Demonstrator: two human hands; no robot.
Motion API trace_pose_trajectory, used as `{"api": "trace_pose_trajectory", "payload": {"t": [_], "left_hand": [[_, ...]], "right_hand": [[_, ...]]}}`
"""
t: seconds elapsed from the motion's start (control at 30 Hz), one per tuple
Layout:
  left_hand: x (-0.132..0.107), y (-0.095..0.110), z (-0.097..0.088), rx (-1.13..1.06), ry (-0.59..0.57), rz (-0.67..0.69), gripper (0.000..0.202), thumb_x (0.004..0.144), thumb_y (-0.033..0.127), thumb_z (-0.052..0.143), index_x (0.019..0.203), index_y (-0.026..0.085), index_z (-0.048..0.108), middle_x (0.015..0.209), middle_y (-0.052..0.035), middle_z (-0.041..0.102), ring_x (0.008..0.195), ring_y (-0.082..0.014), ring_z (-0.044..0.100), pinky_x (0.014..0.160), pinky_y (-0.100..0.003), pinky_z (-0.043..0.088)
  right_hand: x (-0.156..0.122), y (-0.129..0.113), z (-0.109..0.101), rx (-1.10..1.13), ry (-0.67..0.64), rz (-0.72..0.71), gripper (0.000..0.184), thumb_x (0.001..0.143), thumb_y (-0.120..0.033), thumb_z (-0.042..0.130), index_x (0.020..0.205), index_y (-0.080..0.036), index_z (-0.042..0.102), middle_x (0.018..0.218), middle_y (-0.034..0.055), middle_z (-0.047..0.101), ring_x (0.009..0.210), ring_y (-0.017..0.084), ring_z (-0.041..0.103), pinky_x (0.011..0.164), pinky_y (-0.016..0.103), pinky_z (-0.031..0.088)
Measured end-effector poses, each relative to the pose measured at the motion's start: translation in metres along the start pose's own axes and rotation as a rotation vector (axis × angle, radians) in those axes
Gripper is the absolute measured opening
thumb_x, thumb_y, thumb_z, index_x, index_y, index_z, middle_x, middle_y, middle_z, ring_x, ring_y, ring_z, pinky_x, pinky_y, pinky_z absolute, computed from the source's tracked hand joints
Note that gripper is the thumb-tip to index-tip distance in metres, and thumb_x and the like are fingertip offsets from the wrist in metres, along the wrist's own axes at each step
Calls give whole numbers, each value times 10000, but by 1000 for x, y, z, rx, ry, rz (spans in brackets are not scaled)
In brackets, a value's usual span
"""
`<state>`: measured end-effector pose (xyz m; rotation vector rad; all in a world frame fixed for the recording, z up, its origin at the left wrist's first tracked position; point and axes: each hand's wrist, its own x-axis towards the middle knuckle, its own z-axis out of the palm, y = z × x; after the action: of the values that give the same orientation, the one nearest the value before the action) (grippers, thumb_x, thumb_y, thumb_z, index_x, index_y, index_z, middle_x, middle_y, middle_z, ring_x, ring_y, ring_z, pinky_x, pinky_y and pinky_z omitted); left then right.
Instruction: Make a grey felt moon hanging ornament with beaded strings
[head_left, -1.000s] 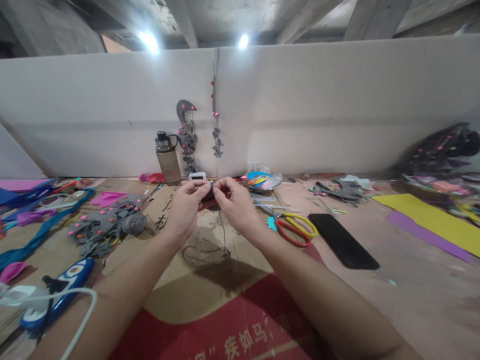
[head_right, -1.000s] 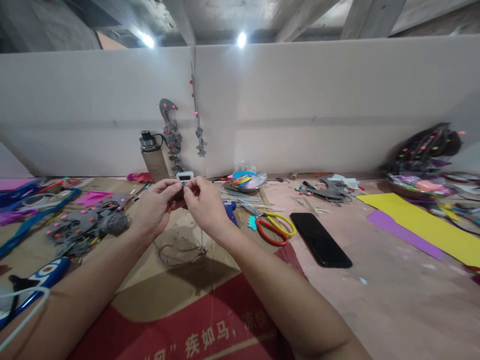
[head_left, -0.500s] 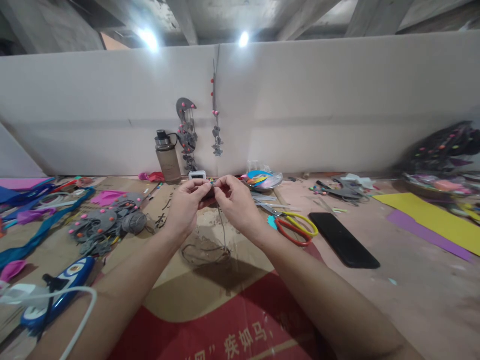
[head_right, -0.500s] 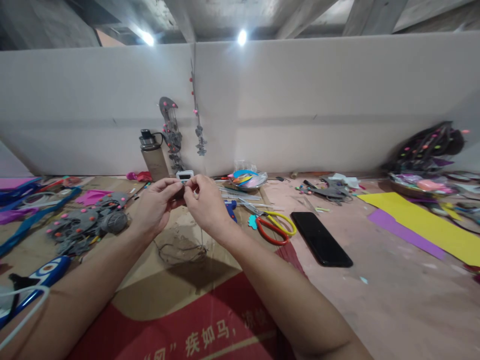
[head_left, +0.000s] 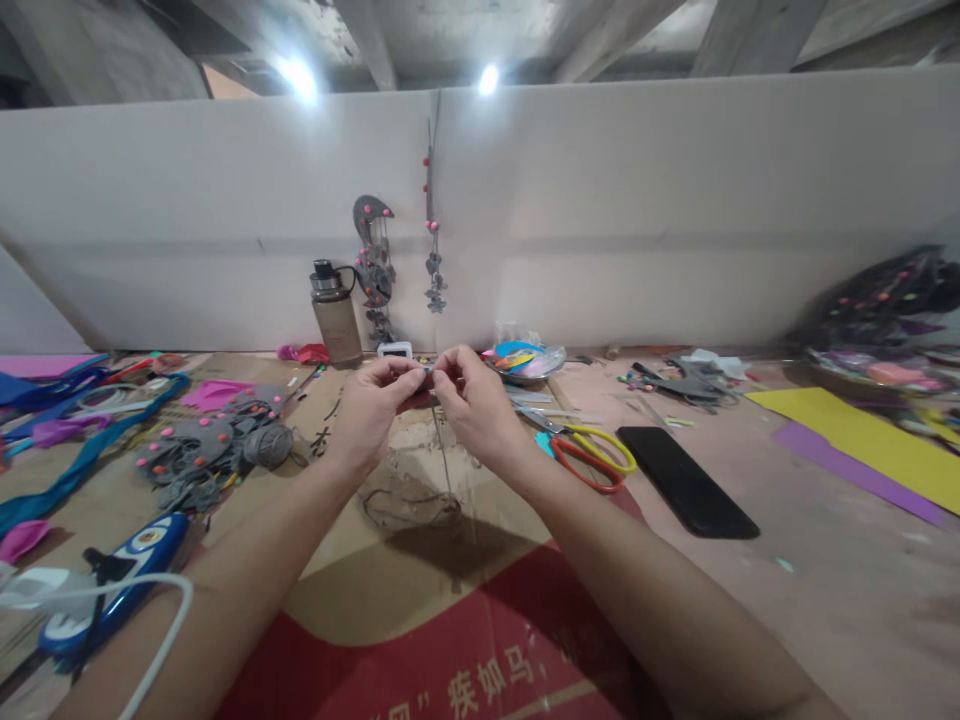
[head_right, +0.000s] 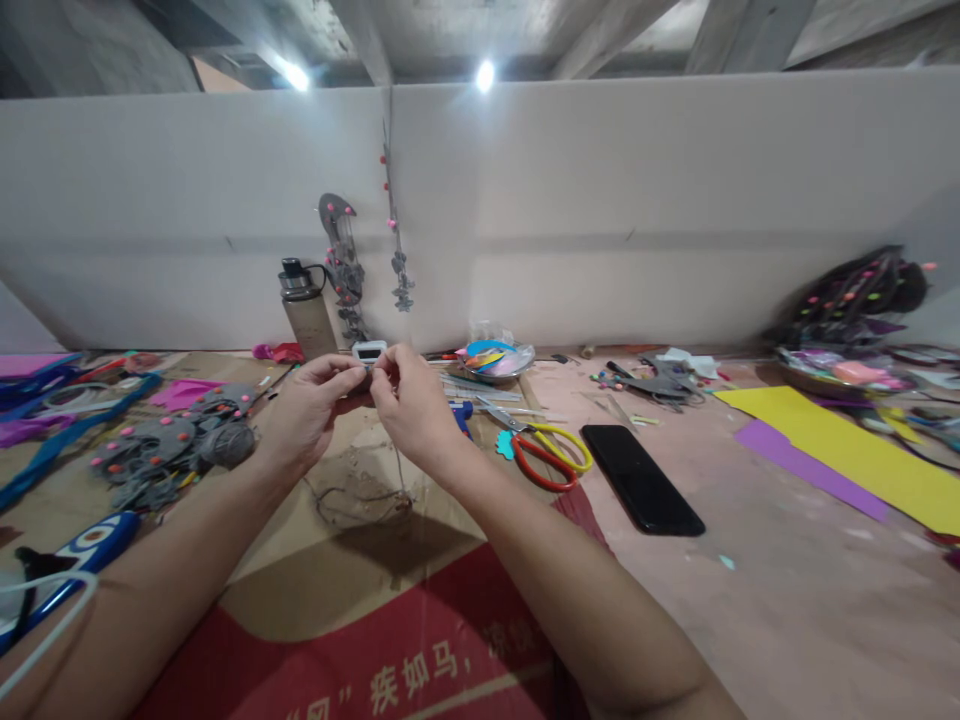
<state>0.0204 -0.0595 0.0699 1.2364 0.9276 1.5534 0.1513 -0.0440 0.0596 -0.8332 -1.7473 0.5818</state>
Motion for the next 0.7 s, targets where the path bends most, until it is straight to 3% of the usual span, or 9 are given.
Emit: {"api": "trace_pose_trajectory", "payload": {"t": [0.2,0.43,0.7], "left_hand": [[1,2,-1,40,16,7,205,617,331,764,704,170,673,740,-19,652,684,-124,589,641,-273,548],[3,1,-5,106,-11,-7,235,631,376,749,757,187,690,721,-20,652,641,-135,584,442,-199,473],[3,1,-9,247,-88,78,221,709,365,696,788,158,693,754,-29,660,669,-128,596,636,-266,539]], "right_hand": [[0,3,2,129,-10,22,90,866,-288,433,814,-217,451,707,-31,481,620,116,457,583,251,367],[1,2,-1,30,6,-8,110,878,-297,434,833,-211,486,756,-7,538,672,131,488,630,265,379],[5,1,-8,-134,10,-89,90,878,-247,448,827,-198,504,794,17,566,764,156,500,705,290,376]]}}
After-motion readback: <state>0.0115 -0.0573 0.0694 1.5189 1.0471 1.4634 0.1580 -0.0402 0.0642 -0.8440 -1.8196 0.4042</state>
